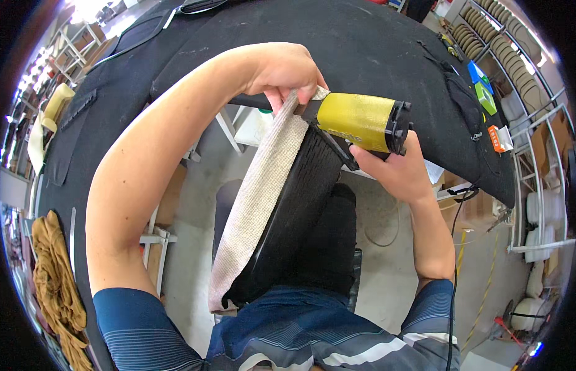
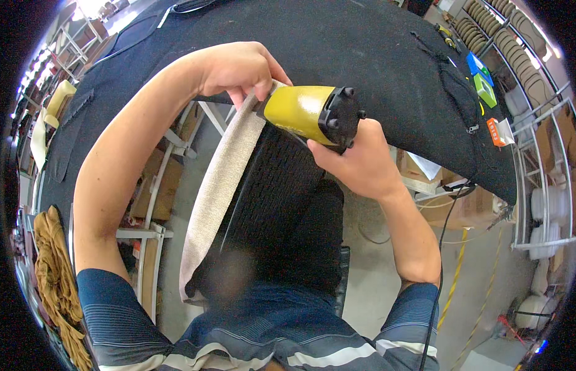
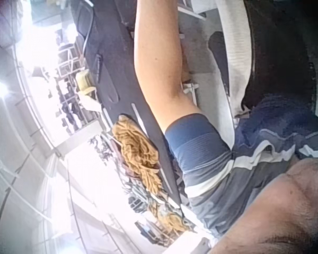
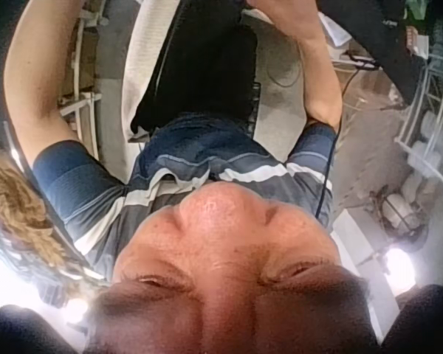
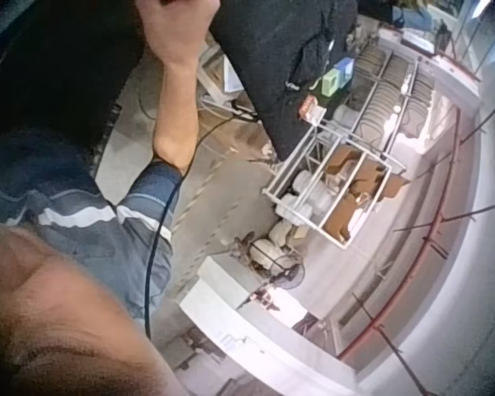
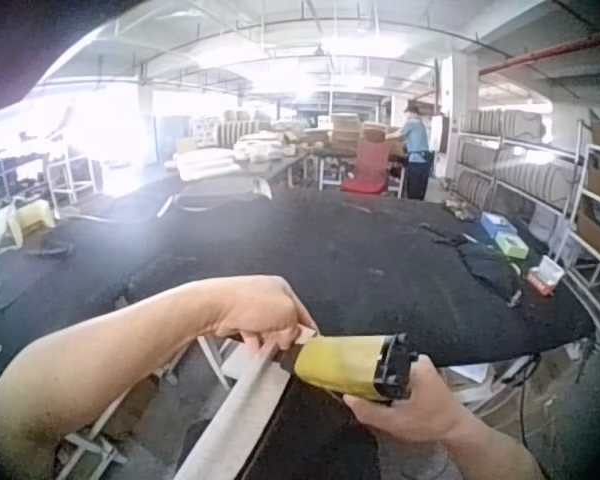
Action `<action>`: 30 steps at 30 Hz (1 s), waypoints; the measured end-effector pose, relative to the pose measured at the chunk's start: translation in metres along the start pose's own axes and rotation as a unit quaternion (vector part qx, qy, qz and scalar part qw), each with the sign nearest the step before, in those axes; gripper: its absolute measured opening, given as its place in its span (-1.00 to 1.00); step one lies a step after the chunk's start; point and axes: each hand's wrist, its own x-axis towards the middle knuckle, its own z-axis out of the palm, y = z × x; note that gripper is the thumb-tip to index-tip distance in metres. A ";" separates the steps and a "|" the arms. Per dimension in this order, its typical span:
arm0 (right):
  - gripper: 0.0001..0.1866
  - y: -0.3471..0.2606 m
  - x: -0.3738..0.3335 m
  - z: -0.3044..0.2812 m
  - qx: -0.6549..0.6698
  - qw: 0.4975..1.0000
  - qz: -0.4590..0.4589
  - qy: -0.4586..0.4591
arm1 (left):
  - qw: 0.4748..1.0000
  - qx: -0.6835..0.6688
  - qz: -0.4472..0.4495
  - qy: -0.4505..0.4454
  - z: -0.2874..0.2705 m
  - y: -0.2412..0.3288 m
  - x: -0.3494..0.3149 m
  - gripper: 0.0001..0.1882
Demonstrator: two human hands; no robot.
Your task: Upholstering a chair seat by wrapping fabric over a cushion and securing it with a pneumatic stapler.
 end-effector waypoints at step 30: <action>-0.46 0.078 -0.042 0.044 -0.057 0.986 -0.017 0.154 | 0.917 -0.389 0.058 0.064 0.135 -0.141 -0.046 -0.30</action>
